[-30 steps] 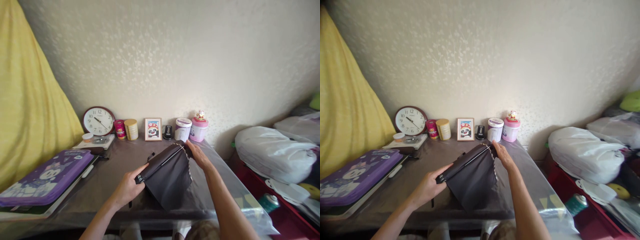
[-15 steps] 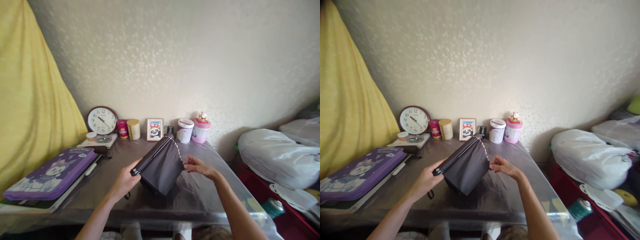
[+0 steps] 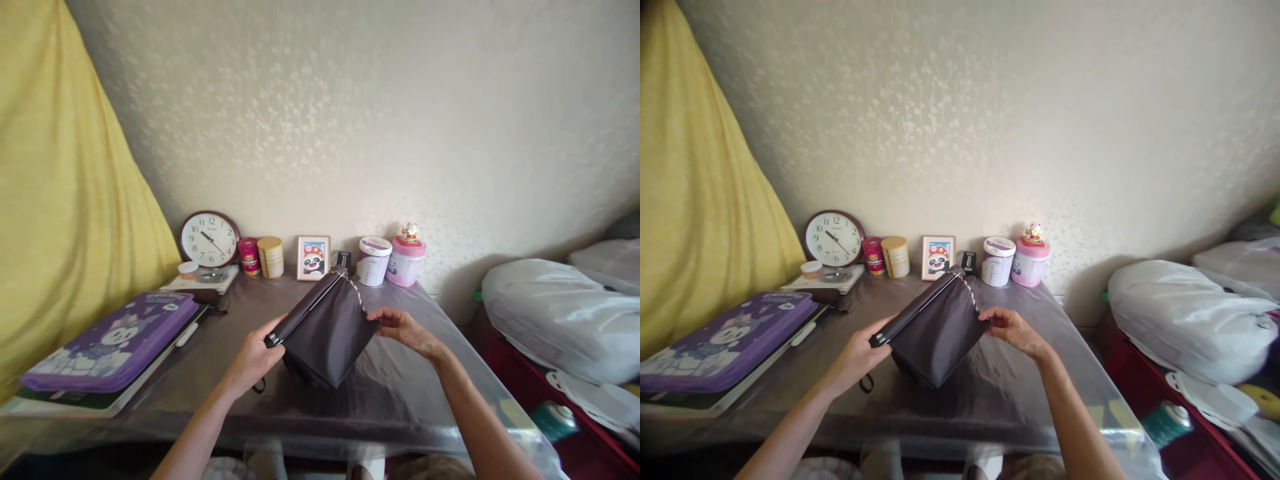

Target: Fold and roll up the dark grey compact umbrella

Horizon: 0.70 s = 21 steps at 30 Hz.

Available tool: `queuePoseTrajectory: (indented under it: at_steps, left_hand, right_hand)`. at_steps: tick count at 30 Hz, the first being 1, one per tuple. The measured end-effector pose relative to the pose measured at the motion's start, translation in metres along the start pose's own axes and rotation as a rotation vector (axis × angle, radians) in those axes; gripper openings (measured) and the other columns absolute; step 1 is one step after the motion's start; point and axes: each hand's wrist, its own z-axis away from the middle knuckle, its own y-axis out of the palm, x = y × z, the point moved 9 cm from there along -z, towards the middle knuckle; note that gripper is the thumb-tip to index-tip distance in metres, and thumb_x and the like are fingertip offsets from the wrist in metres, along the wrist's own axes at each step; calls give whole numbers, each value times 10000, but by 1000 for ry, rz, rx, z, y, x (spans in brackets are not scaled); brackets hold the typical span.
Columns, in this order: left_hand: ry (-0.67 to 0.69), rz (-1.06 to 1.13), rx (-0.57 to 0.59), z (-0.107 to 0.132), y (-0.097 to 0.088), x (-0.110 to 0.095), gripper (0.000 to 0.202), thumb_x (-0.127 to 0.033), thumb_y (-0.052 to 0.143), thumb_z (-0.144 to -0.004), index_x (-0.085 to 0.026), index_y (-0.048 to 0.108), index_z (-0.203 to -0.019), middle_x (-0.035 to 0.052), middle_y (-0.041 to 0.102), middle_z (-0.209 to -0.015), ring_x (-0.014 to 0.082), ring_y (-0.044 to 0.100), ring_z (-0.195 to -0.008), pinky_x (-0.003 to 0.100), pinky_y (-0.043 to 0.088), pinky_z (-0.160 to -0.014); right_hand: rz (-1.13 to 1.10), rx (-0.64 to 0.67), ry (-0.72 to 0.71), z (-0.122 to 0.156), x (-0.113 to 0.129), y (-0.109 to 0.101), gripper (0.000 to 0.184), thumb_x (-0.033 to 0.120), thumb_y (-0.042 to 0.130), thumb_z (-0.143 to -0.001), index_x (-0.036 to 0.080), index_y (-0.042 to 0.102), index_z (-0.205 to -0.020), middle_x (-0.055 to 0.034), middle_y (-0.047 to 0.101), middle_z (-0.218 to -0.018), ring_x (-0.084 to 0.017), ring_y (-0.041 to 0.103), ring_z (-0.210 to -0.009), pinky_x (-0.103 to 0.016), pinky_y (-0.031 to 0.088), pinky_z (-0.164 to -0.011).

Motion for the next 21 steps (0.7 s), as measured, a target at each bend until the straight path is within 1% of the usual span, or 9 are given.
queuePoseTrajectory:
  at_steps: [3, 5, 7, 10, 12, 14, 16, 18, 21]
  left_hand:
    - [-18, -7, 7, 0, 1, 1, 651, -124, 437, -623, -138, 455, -1274, 1, 668, -867, 143, 595, -747, 191, 445, -668]
    - [-15, -10, 7, 0, 1, 1, 652, -120, 437, -622, -142, 456, -1274, -3, 669, -848, 146, 598, -757, 197, 447, -681]
    - [-13, -17, 5, 0, 1, 2, 648, -122, 443, -620, -145, 463, -1268, -5, 673, -850, 152, 603, -783, 210, 451, -715]
    - [-20, -39, 5, 1, 3, 4, 642, -134, 461, -608, -141, 484, -1249, 6, 680, -893, 162, 610, -814, 225, 454, -756]
    - [-12, -62, 4, 1, 4, 5, 629, -135, 470, -599, -143, 510, -1227, 21, 672, -976, 171, 604, -880, 229, 442, -802]
    - [8, -89, 10, 1, 7, 4, 614, -128, 468, -601, -153, 524, -1212, 32, 642, -1075, 174, 582, -961, 229, 419, -847]
    - [33, -114, 29, 1, 12, 2, 610, -116, 462, -609, -157, 520, -1214, 40, 615, -1132, 172, 569, -995, 231, 409, -859]
    - [59, -139, 60, 3, 19, -2, 610, -104, 458, -617, -159, 510, -1222, 44, 618, -1127, 168, 582, -962, 229, 418, -835]
    - [108, -188, 120, 7, 30, -10, 588, -79, 452, -622, -178, 534, -1196, 34, 663, -1024, 156, 610, -842, 215, 430, -764]
  right_hand:
    - [39, -87, -64, 1, 14, -6, 226, 316, 687, -644, 185, 608, -810, -1, 617, -790, -129, 568, -737, -294, 450, -736]
    - [67, -131, -120, 2, 25, -8, 186, 323, 672, -668, 184, 604, -772, 2, 606, -748, -123, 559, -705, -284, 452, -710]
    - [84, -151, -191, 5, 39, -9, 167, 319, 660, -688, 189, 604, -777, 0, 593, -744, -125, 551, -707, -281, 455, -698]
    - [118, -197, -327, 11, 63, -11, 143, 305, 657, -698, 204, 617, -790, -7, 568, -793, -134, 541, -764, -272, 461, -702]
    - [145, -255, -399, 15, 78, -13, 130, 296, 664, -692, 211, 627, -784, -21, 559, -894, -141, 535, -825, -256, 466, -699]
    - [141, -297, -410, 16, 86, -12, 131, 306, 652, -703, 212, 618, -788, -37, 543, -1044, -130, 548, -797, -249, 480, -667]
    - [102, -311, -371, 15, 89, -8, 156, 333, 625, -725, 210, 591, -815, -52, 534, -1128, -102, 564, -674, -258, 497, -612]
    - [58, -323, -326, 11, 89, -2, 185, 358, 599, -746, 207, 561, -845, -60, 578, -1077, -97, 580, -600, -283, 513, -604]
    - [8, -368, -324, 6, 91, 3, 212, 377, 592, -750, 201, 537, -854, -37, 628, -885, -147, 631, -680, -323, 519, -689]
